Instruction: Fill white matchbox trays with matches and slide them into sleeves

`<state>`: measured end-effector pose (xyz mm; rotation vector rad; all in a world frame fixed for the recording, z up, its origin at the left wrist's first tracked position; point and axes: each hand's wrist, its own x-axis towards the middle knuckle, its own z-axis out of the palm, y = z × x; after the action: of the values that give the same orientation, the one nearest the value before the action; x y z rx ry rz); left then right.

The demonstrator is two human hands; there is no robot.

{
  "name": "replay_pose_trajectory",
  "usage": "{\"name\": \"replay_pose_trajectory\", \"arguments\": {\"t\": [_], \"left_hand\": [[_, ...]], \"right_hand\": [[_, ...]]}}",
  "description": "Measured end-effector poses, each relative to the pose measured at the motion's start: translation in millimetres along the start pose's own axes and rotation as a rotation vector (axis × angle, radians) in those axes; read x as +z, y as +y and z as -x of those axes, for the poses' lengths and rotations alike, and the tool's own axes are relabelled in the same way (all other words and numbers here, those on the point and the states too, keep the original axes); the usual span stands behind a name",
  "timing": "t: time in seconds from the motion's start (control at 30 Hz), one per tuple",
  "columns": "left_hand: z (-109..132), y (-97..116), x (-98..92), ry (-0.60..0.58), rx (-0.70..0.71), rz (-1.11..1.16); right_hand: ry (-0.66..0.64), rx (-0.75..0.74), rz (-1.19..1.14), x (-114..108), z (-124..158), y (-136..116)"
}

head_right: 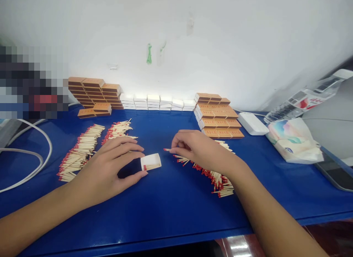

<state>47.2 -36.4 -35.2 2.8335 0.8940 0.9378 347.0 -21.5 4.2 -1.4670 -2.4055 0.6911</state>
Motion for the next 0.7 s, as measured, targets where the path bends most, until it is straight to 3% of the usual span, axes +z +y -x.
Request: {"name": "replay_pose_trajectory", "arguments": {"t": [0.27, 0.7], "left_hand": [[-1.7, 2.6, 1.3, 0.016, -0.003, 0.004], [-2.6, 3.7, 0.4, 0.015, 0.025, 0.023]], "right_hand": [[0.008, -0.167, -0.022, 20.7, 4.8, -26.5], [0.009, -0.216, 0.091, 34.7, 0.2, -35.9]]}}
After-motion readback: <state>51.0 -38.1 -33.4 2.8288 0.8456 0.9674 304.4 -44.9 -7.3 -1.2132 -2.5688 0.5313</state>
